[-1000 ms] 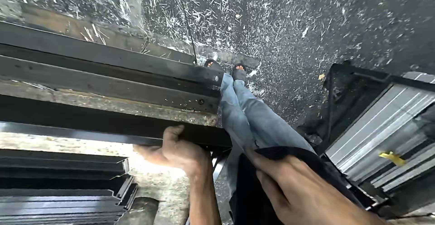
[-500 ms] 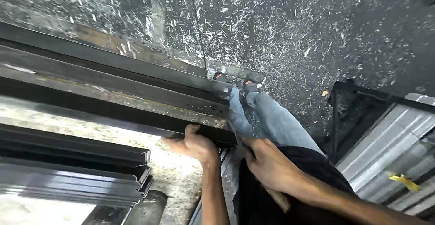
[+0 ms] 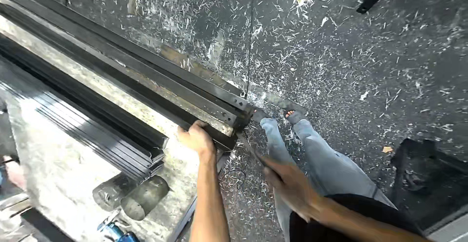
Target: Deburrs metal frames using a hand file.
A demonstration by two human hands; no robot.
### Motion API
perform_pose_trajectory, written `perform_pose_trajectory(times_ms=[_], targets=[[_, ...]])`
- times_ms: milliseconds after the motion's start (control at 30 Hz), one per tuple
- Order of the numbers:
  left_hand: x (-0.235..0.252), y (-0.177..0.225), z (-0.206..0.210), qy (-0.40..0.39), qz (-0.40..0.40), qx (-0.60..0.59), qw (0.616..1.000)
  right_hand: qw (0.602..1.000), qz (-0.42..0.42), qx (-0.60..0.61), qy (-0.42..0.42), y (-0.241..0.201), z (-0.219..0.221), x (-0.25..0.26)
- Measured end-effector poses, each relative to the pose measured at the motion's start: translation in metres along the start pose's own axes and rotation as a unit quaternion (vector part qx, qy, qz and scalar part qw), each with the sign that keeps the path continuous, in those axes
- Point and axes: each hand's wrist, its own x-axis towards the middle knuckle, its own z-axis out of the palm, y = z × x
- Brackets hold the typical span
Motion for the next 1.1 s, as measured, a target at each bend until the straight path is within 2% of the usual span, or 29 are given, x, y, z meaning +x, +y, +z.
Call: perform_pose_trajectory(times_ms=[133,200,300,467,600,767,900,1033,1100], targets=[[-0.002,-0.001,0.002,0.010,0.000,0.000,1.000,0.996,-0.057,-0.034,-0.065,0.017,0.001,0.067],[-0.003,-0.003,0.002,0.020,0.002,0.005,1.000,0.993,-0.095,-0.046,-0.054,0.037,0.014,0.082],[-0.003,-0.004,0.000,0.014,0.011,-0.002,1.000,0.994,-0.108,-0.010,-0.007,0.067,0.030,0.061],[-0.001,-0.001,0.002,0.021,0.018,-0.006,1.000,0.983,-0.183,-0.009,0.027,0.063,0.035,0.109],[0.000,0.000,0.003,0.022,0.016,-0.004,1.000,0.989,-0.139,0.036,0.029,0.084,0.046,0.072],[0.001,0.000,0.002,0.032,0.013,-0.001,0.999,0.974,-0.214,-0.019,0.069,0.067,0.043,0.095],[0.000,0.005,0.006,0.029,0.016,0.013,0.999,0.983,-0.169,-0.022,0.071,0.073,0.040,0.066],[-0.001,0.003,0.005,0.043,0.009,0.020,0.999,0.987,-0.152,-0.025,0.040,0.048,0.034,0.102],[0.000,0.002,0.001,0.037,0.006,0.030,0.999,0.988,-0.142,-0.037,0.042,0.053,0.038,0.082]])
